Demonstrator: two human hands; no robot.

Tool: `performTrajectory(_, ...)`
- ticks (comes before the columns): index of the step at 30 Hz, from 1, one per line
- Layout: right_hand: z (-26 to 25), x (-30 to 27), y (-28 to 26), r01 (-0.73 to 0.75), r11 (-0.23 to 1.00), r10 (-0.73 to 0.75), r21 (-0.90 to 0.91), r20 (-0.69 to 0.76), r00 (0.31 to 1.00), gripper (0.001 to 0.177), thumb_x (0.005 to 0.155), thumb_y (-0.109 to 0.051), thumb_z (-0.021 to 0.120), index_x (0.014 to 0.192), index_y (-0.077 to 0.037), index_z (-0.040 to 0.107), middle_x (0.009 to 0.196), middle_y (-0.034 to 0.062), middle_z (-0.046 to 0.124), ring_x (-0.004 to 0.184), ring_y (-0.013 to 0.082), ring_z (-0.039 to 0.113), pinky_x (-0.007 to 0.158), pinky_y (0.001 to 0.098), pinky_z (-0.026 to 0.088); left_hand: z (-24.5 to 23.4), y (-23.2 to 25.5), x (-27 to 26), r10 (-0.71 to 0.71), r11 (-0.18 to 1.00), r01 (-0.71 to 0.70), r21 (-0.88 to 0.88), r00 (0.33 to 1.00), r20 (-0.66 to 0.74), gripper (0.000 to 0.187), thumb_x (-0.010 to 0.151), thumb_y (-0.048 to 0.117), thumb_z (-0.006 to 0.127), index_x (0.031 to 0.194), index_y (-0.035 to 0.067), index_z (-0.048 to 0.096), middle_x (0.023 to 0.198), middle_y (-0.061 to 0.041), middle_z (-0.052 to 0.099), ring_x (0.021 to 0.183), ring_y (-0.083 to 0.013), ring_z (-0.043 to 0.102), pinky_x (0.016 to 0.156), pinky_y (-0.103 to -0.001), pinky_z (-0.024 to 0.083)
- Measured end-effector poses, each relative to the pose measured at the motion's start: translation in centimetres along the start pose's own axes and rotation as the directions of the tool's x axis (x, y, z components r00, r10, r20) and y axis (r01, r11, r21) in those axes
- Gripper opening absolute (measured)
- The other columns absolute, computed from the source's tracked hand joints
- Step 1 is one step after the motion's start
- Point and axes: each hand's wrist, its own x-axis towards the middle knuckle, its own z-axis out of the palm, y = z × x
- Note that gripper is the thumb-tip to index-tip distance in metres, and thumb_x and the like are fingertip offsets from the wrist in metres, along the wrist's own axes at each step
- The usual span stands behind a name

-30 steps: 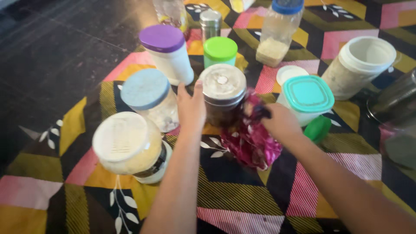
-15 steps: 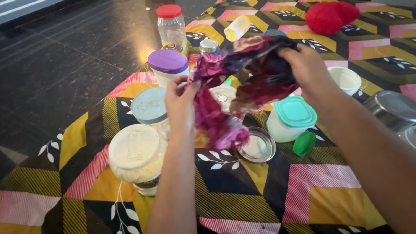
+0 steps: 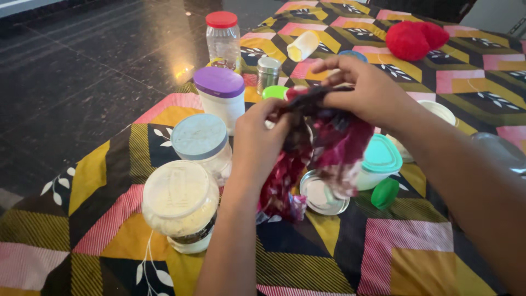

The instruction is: The person wipes the exterior of several plastic and metal containers with a patterned cloth on a table. They handle multiple containers one at a time, wiping each before setting it down.

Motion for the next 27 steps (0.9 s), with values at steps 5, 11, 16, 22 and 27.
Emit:
performTrajectory(5, -0.5, -1.8, 1.4, -0.181, 0.965, 0.177, -0.190, -0.040, 0.983, 0.032, 0.084, -0.020, 0.079, 0.114, -0.009, 0.074, 0.086, 0.0042, 0.074, 0.076, 0.0157, 0.065, 0.071, 0.0329, 0.051, -0.7, -3.4, 0.3, -0.167, 0.877, 0.117, -0.466, 0.984, -0.068, 0.019, 0.101, 0.012, 0.064, 0.104, -0.004, 0.073, 0.087, -0.009, 0.073, 0.079, -0.0187, 0.067, 0.074, -0.033, 0.053)
performTrajectory(11, -1.6, -2.3, 4.6, -0.154, 0.908, 0.076, -0.390, -0.209, 0.975, 0.031, 0.095, -0.029, 0.072, 0.114, -0.005, 0.074, 0.084, 0.0096, 0.074, 0.075, 0.0174, 0.068, 0.070, 0.0362, 0.052, -0.7, -3.0, -0.6, 0.307, 0.870, -0.147, 0.471, 0.909, -0.283, 0.020, 0.099, 0.023, 0.068, 0.104, 0.005, 0.075, 0.090, -0.016, 0.070, 0.080, -0.0373, 0.068, 0.072, -0.044, 0.051)
performTrajectory(16, -1.7, -1.3, 5.1, -0.150, 0.955, 0.099, -0.256, -0.201, 0.974, 0.035, 0.099, -0.031, 0.062, 0.124, -0.008, 0.071, 0.097, 0.0099, 0.077, 0.085, 0.0157, 0.069, 0.078, 0.0339, 0.052, -1.0, -1.2, -0.1, -0.079, 0.932, 0.164, 0.323, 0.962, -0.261, 0.028, 0.103, 0.031, 0.060, 0.100, 0.007, 0.073, 0.086, -0.019, 0.073, 0.077, -0.0398, 0.068, 0.071, -0.050, 0.051)
performTrajectory(22, 5.0, -1.3, 3.6, -0.052, 0.998, 0.051, 0.017, 0.074, 0.996, 0.049, 0.099, -0.035, 0.064, 0.139, -0.008, 0.059, 0.103, 0.0102, 0.068, 0.093, 0.0170, 0.062, 0.081, 0.0341, 0.052, 2.3, 0.4, -1.1, 0.045, 0.924, 0.036, 0.380, 0.978, -0.202, 0.024, 0.101, 0.027, 0.057, 0.111, 0.011, 0.071, 0.096, -0.017, 0.075, 0.087, -0.0405, 0.070, 0.072, -0.052, 0.052)
performTrajectory(27, 5.1, 0.6, 4.3, -0.328, 0.753, 0.392, 0.570, 0.012, 0.920, 0.029, 0.100, -0.031, 0.060, 0.117, -0.009, 0.065, 0.102, 0.0053, 0.071, 0.092, 0.0212, 0.069, 0.082, 0.0427, 0.056, 5.3, 0.6, -2.3, 0.174, 0.982, -0.161, 0.098, 0.974, -0.145, 0.038, 0.087, 0.014, 0.065, 0.124, 0.004, 0.064, 0.105, -0.021, 0.072, 0.096, -0.0389, 0.072, 0.084, -0.045, 0.056)
